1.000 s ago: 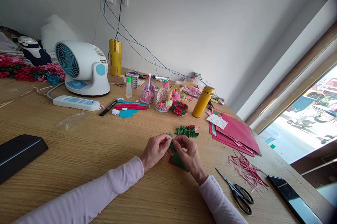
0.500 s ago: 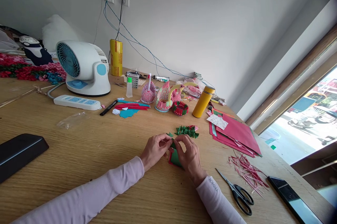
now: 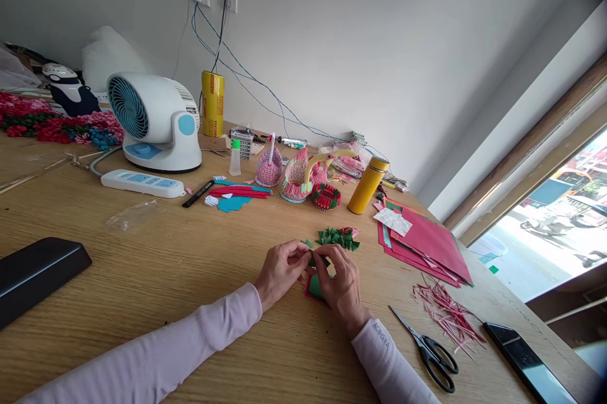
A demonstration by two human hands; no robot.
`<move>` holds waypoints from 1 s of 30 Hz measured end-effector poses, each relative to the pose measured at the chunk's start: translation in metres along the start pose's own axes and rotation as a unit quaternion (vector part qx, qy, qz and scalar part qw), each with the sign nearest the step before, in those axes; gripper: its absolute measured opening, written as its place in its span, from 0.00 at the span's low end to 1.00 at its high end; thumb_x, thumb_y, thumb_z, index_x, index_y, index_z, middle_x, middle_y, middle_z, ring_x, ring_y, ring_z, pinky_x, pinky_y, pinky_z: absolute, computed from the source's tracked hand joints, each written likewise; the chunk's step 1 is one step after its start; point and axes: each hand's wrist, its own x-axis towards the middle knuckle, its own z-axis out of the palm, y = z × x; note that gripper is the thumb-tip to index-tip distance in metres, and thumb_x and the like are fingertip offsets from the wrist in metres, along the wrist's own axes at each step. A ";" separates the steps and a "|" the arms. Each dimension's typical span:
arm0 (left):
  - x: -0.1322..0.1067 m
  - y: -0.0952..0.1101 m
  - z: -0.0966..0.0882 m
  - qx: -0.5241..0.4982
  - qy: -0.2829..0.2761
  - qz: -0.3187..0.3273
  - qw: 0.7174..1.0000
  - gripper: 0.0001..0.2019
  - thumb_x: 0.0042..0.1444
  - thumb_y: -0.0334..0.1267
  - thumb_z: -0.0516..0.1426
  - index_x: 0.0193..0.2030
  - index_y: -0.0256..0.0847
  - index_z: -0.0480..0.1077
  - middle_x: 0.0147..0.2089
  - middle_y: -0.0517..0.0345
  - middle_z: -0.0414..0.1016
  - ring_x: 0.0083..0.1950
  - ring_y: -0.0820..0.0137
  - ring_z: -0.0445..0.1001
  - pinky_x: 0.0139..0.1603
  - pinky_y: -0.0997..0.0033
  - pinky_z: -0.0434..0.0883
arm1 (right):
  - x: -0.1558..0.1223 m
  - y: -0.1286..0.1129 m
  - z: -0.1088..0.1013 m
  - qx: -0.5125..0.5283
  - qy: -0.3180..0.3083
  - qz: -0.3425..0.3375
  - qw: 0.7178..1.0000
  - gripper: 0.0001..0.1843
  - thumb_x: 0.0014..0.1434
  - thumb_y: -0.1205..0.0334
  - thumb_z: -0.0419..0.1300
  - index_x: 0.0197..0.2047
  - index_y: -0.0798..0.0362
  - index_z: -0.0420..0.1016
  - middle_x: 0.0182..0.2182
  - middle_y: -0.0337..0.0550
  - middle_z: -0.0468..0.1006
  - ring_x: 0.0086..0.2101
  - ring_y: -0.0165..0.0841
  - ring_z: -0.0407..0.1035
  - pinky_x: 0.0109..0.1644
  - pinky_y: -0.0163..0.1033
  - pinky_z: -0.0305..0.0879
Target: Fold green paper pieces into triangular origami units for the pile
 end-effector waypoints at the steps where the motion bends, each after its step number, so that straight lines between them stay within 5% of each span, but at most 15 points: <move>1: 0.000 0.001 0.000 -0.004 -0.001 -0.001 1.000 0.12 0.51 0.43 0.57 0.35 0.35 0.69 0.28 0.56 0.75 0.29 0.65 0.78 0.19 0.76 0.72 | 0.000 0.000 0.000 0.010 0.002 0.008 1.000 0.05 0.60 0.66 0.54 0.34 0.51 0.70 0.31 0.43 0.74 0.33 0.34 0.69 0.37 0.39 0.62; 11: 0.000 0.011 0.001 -0.061 0.001 -0.029 0.998 0.13 0.50 0.45 0.58 0.33 0.37 0.65 0.29 0.58 0.75 0.32 0.65 0.78 0.19 0.77 0.72 | 0.000 0.002 0.006 0.152 0.027 0.155 0.976 0.11 0.53 0.62 0.60 0.42 0.53 0.71 0.37 0.45 0.77 0.37 0.36 0.70 0.37 0.38 0.66; 19: 0.000 0.009 -0.001 -0.113 -0.019 -0.058 0.992 0.12 0.50 0.43 0.59 0.34 0.36 0.66 0.30 0.56 0.75 0.32 0.65 0.78 0.20 0.78 0.72 | 0.002 0.006 0.007 0.395 -0.015 0.272 0.877 0.16 0.49 0.56 0.65 0.40 0.54 0.73 0.34 0.44 0.77 0.31 0.33 0.70 0.35 0.37 0.67; 24: 0.000 0.010 0.000 -0.112 -0.027 -0.059 0.992 0.12 0.50 0.43 0.60 0.35 0.35 0.67 0.30 0.56 0.76 0.33 0.65 0.78 0.21 0.78 0.72 | 0.001 0.003 0.004 0.466 -0.031 0.291 0.835 0.14 0.51 0.57 0.65 0.40 0.54 0.74 0.34 0.43 0.78 0.34 0.33 0.71 0.39 0.38 0.67; 30: -0.002 0.012 0.002 -0.110 -0.028 -0.059 0.992 0.12 0.49 0.42 0.60 0.34 0.35 0.67 0.28 0.57 0.75 0.32 0.65 0.78 0.21 0.76 0.72 | 0.001 -0.002 0.006 0.467 -0.034 0.297 0.832 0.13 0.50 0.56 0.65 0.37 0.54 0.74 0.31 0.42 0.77 0.29 0.32 0.71 0.35 0.37 0.68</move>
